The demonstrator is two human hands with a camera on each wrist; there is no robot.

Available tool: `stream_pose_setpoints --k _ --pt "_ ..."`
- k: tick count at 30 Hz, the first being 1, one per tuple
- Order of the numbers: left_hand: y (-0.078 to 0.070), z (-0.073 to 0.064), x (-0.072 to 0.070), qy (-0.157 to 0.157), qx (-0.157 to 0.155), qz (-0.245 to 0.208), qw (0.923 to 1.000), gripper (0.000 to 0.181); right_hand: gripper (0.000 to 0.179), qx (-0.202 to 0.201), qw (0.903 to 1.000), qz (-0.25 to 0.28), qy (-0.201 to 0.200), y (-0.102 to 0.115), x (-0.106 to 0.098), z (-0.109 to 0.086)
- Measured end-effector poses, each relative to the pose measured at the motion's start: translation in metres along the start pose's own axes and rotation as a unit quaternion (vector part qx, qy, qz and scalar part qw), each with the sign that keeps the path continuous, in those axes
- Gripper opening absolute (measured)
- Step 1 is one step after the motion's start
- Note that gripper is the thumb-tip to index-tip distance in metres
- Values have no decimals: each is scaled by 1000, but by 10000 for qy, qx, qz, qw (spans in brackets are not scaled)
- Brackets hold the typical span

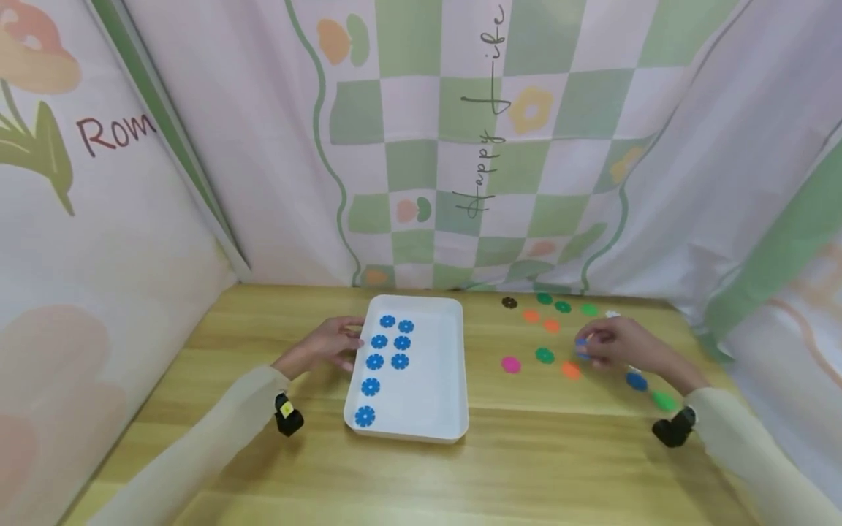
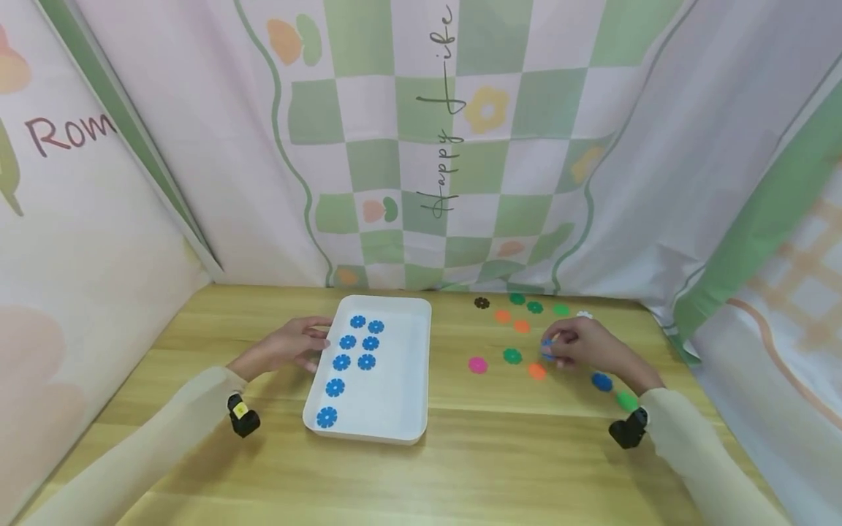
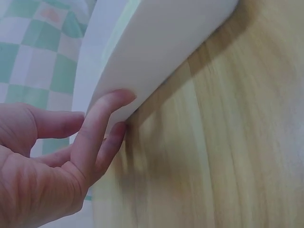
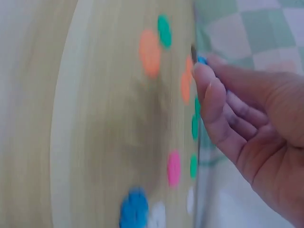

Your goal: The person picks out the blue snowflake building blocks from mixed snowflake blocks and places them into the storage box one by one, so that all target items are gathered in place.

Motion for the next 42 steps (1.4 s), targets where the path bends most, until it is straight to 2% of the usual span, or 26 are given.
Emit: stream_pose_setpoints --k 3,7,14,19,21,28,34,42 --pt "-1 0 0 66 -69 -145 9998 57 30 -11 9996 283 -45 14 7 7" --pt "-3 0 1 101 -131 -286 9995 61 39 73 9961 871 86 30 21 14" --pt "-4 0 0 38 -167 -364 9992 62 46 702 9814 1786 -32 49 40 31" --pt "-2 2 1 -56 -145 -281 9995 62 45 887 9690 2305 -105 61 61 41" --pt "-2 3 3 -36 -89 -264 9996 61 43 848 9670 2398 -119 68 69 44" --pt "-7 6 6 214 138 -250 9994 61 34 567 9703 2352 -69 103 95 59" --pt "-9 5 1 296 161 -139 9993 60 29 619 9610 2687 208 124 123 80" --pt "-2 4 1 263 142 -274 9992 59 20 762 9749 2051 407 144 148 95"
Point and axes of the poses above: each hand's wrist, its own z-axis towards the middle knuckle, its own x-axis out of the palm, y = z × x, the point moved 9 cm from there along z, towards the middle knuckle, and after that the axes turned 6 degrees about x, right-handed, at the moved point
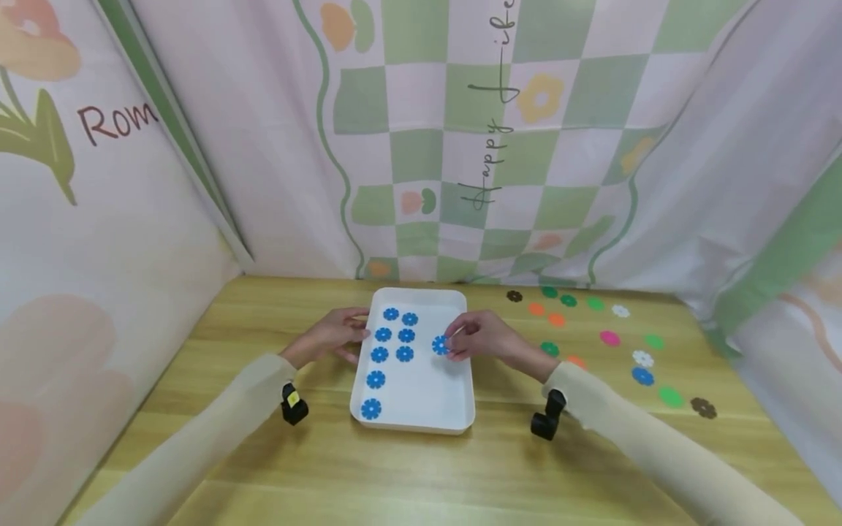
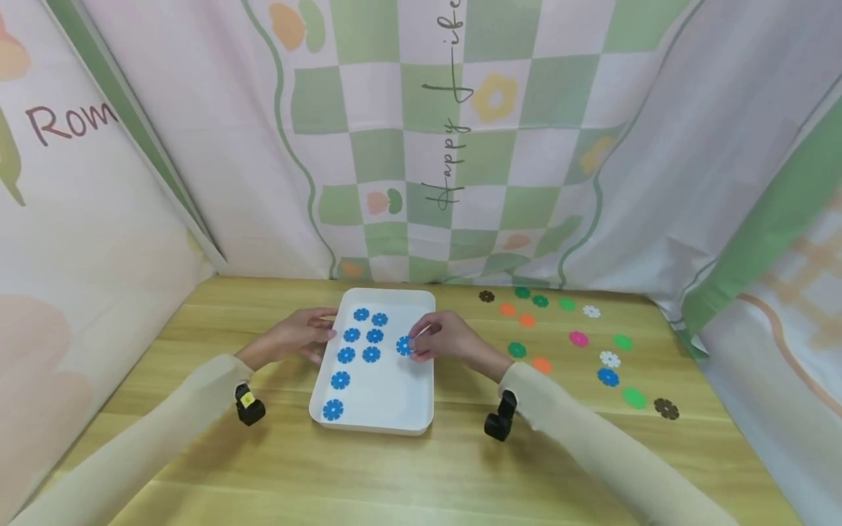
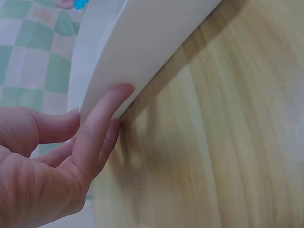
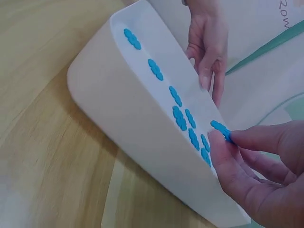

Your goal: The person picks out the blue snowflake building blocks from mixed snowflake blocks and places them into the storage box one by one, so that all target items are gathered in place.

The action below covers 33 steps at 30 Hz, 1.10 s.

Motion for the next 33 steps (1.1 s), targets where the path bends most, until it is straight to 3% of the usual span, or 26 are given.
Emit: stream_pose_setpoints --k 9,16,24,33 --pt "9 -1 -5 -191 -31 -21 9998 58 17 -67 9993 -247 287 16 25 12" --pt "8 1 -5 -217 -59 -26 9997 58 14 91 9984 -320 450 15 44 21" --pt "7 0 -7 -303 -101 38 9995 58 8 -100 9957 -704 590 14 69 23" --pt "7 -2 -5 -338 -121 12 9994 57 5 10 9925 -1099 540 9 78 25"
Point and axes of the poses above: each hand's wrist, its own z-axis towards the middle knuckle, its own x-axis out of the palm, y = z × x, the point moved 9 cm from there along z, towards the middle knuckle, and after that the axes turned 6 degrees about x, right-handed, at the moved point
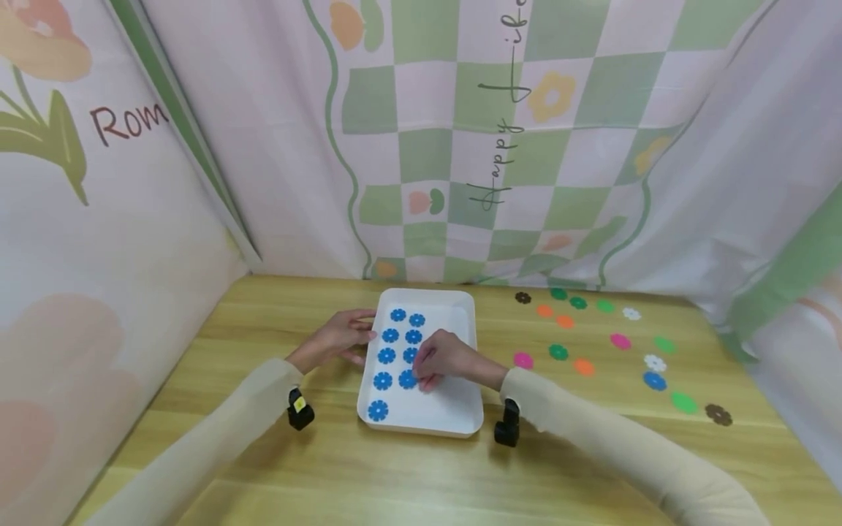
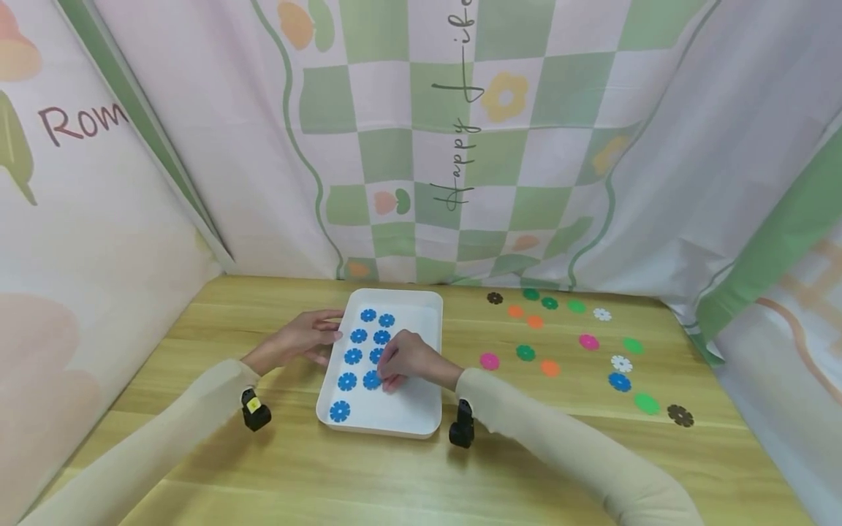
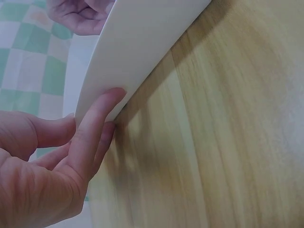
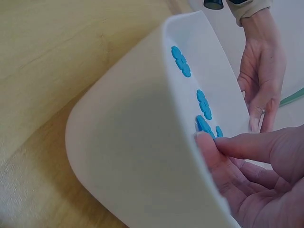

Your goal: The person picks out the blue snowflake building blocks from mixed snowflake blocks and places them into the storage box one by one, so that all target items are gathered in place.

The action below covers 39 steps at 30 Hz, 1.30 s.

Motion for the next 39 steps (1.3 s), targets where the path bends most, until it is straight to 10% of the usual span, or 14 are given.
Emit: stream_pose_setpoints --k 16,24,39 --pt "-3 1 3 84 4 -124 9999 58 7 -182 9974 -695 17 2 -9 -1" --pt "-4 2 4 45 -40 -121 9999 58 8 -875 9957 -300 41 15 -36 -11" --pt "2 3 1 24 -49 -88 9999 57 16 -1013 9913 -174 -826 -15 -97 -41"
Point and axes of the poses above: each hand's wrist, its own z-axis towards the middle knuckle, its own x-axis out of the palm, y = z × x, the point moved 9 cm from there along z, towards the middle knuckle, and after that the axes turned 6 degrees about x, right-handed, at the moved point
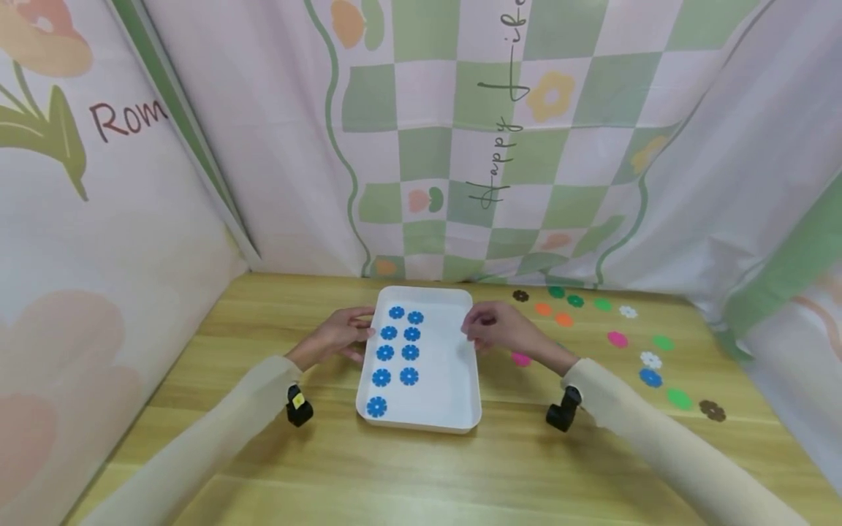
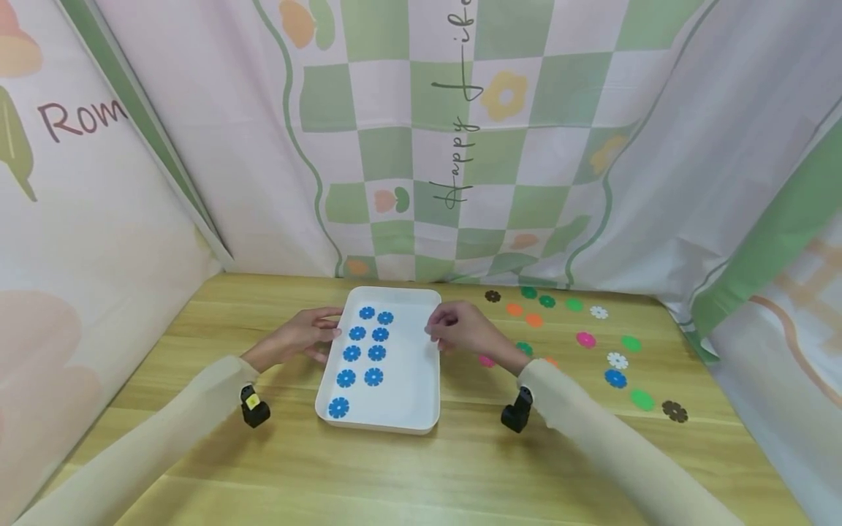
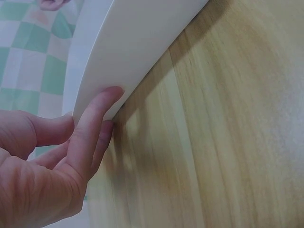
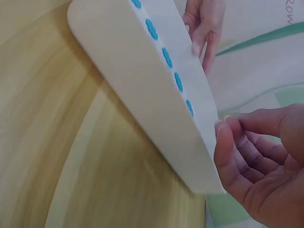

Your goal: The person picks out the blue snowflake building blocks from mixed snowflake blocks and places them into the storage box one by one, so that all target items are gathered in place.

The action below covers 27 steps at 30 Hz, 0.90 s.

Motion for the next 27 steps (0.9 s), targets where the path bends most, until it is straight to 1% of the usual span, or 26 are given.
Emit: stream_pose_setpoints --k 5,7,11,14,17,19,24,27 --pt "0 0 -1 -13 14 -8 10000 57 14 -56 9998 -116 -168 -12 -21 -9" --pt "-1 0 -1 8 48 6 10000 57 15 -9 9996 -189 -226 -18 -30 -14" --pt "-3 -1 2 63 72 19 10000 58 20 154 9988 -337 -314 -31 -49 -27" --pt "-3 -1 3 58 18 40 10000 58 21 251 9982 -379 -395 -44 -64 -38" --pt "-1 -1 3 43 -8 37 10000 59 21 241 9978 -351 -508 -58 -79 -49" --pt "0 -1 3 35 4 18 10000 59 22 203 9977 -379 -529 -66 -88 -56" --pt "-1 -3 1 82 74 -12 9999 59 28 -14 9955 -740 -597 -87 -107 -75" --pt "-2 -3 1 91 80 -13 9999 60 27 -189 9930 -893 -755 -99 -117 -86"
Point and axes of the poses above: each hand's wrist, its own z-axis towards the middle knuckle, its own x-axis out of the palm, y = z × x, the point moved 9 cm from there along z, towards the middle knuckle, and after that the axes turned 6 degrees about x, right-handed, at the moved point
